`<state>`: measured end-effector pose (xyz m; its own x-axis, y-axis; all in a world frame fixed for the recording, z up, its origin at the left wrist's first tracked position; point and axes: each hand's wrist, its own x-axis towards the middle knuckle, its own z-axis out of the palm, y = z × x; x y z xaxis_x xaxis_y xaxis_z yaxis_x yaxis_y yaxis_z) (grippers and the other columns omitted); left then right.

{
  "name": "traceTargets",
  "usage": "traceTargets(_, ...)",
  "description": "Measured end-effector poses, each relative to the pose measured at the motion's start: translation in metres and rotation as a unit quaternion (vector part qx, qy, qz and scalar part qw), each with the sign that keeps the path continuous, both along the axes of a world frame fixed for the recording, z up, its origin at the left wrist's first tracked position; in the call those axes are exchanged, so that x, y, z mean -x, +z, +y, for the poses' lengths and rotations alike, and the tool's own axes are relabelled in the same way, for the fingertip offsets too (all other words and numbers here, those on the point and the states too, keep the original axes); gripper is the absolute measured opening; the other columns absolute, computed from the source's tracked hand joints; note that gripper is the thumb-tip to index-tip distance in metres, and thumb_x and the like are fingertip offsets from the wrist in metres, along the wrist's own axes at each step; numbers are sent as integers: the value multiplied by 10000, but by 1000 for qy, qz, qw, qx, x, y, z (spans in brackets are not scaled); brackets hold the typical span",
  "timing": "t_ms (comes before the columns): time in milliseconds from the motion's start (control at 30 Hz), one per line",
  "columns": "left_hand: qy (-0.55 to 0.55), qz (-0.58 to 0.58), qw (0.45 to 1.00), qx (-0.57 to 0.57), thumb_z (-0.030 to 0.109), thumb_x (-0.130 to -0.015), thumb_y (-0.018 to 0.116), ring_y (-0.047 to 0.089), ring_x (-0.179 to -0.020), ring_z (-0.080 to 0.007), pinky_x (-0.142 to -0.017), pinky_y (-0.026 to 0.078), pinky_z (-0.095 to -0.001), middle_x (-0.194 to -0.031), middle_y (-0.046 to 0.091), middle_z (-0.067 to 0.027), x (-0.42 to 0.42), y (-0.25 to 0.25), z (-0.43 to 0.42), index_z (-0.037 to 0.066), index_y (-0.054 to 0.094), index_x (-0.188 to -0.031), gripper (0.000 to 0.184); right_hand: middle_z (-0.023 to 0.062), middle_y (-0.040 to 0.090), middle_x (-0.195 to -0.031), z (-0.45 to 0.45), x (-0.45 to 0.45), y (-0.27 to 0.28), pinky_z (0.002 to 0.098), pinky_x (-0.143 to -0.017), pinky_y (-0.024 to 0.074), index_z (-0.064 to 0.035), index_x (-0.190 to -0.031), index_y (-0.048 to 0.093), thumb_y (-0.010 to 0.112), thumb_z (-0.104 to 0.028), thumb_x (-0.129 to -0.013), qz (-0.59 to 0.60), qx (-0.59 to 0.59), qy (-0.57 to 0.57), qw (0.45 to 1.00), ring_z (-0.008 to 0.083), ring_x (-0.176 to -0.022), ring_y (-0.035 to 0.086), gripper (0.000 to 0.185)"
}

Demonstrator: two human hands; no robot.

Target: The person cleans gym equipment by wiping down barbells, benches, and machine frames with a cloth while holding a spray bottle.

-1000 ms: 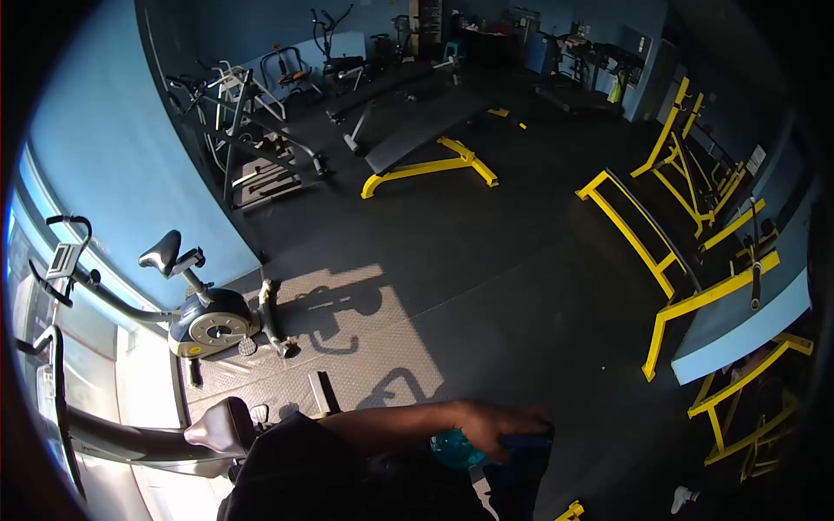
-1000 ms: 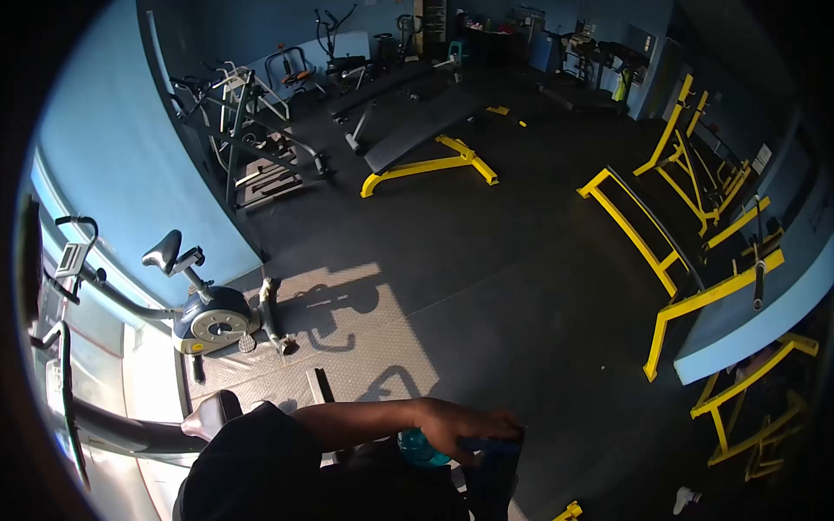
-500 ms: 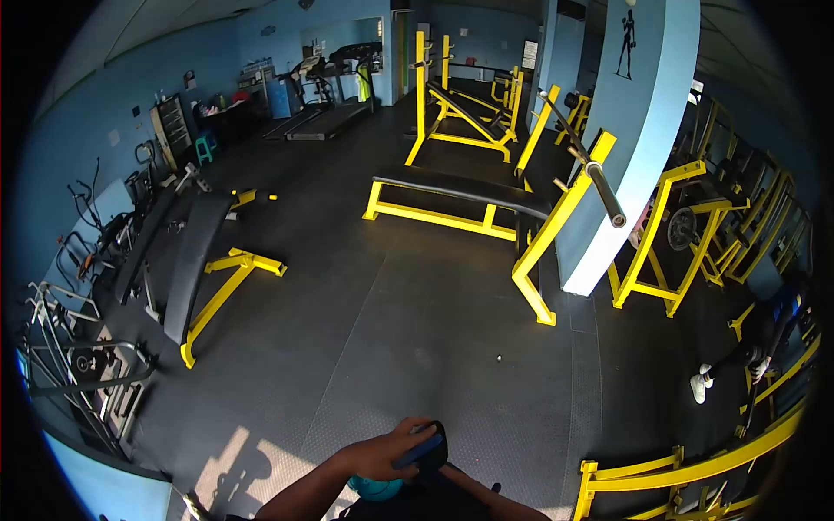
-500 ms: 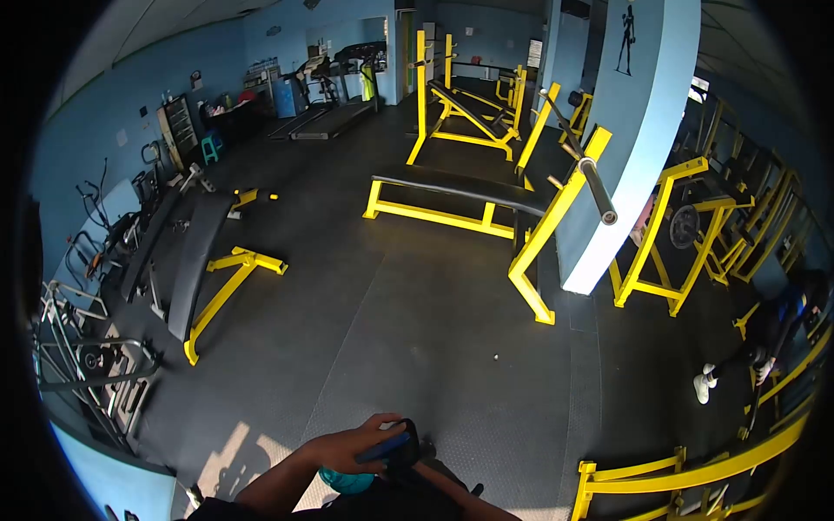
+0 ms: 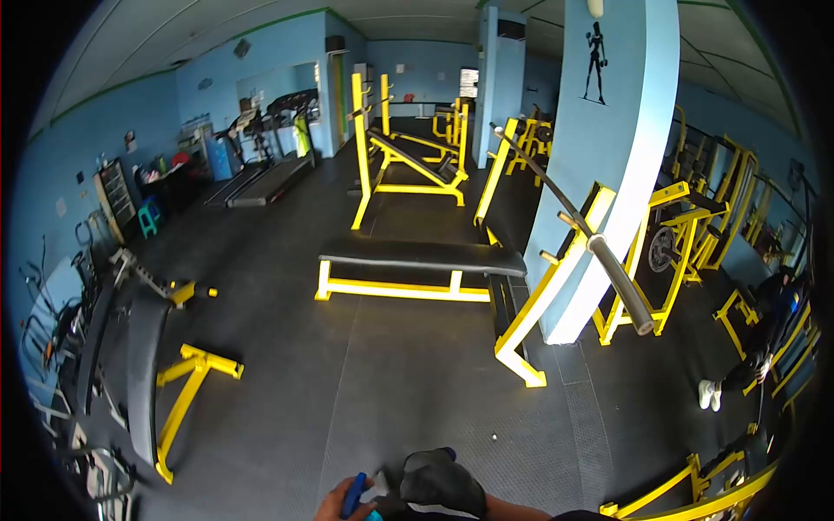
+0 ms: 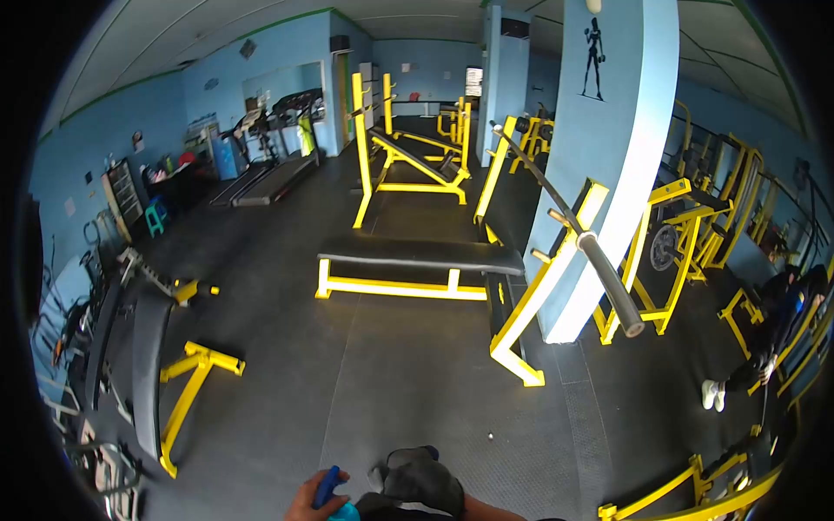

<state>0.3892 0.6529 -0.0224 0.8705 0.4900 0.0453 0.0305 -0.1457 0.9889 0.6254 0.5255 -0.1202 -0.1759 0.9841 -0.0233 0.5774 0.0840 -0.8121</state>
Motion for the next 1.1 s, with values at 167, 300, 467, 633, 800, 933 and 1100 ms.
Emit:
traceTargets(167,-66,79,988,-114,126,-837,698,541,-1167,-303,-947,433,-379,-1236,566,-210,-93,2,112,-40,434,-1319,574,152,619,-1077,65,-81,66,330,-952,457,23,-1227,497,637,-215,-860,236,-110,-207,943,233,-1059,584,460)
traceTargets(300,-178,41,967,-177,204,-855,682,520,-1182,-317,-963,418,-385,-1258,537,-219,-183,12,188,-23,421,-1334,591,116,624,-1041,91,-149,147,306,-885,477,12,-1198,533,612,-158,-876,87,-223,-471,849,203,-978,591,372)
traceTargets(467,-307,96,938,-127,259,-857,671,578,-1112,-259,-951,444,-362,-1182,591,-140,-309,62,217,25,511,-1246,481,72,630,-996,66,-214,228,276,-801,502,-2,-1161,578,581,-86,-896,-123,-345,-731,576,165,-877,599,278)
traceTargets(633,-363,38,926,-95,288,-871,653,561,-1127,-258,-957,427,-360,-1201,580,-140,-416,45,225,35,508,-1253,481,128,515,-1263,-121,-292,69,368,-1017,387,18,-1298,486,551,-180,-933,-92,-479,-805,337,235,-1168,477,421)
traceTargets(800,-384,60,918,-75,303,-877,645,531,-1163,-270,-986,404,-370,-1253,551,-151,-496,2,257,41,478,-1286,514,189,466,-1325,-80,-342,151,432,-1081,316,6,-1271,492,546,-285,-888,-534,-30,-819,209,344,-1228,420,484)
traceTargets(933,-381,-54,906,-178,267,-857,667,482,-1199,-332,-987,392,-415,-1303,476,-221,-561,-39,278,11,386,-1366,636,184,527,-1071,-19,-435,207,428,-943,390,-21,-1082,520,574,-251,-771,-550,32,-796,251,349,-1029,507,391)
traceTargets(1100,-448,-76,873,-177,271,-849,670,494,-1162,-339,-978,393,-428,-1285,477,-215,-652,-23,278,18,384,-1368,644,149,529,-909,61,-512,256,436,-794,413,-52,-966,501,591,-122,-687,-490,145,-799,315,328,-890,532,301)
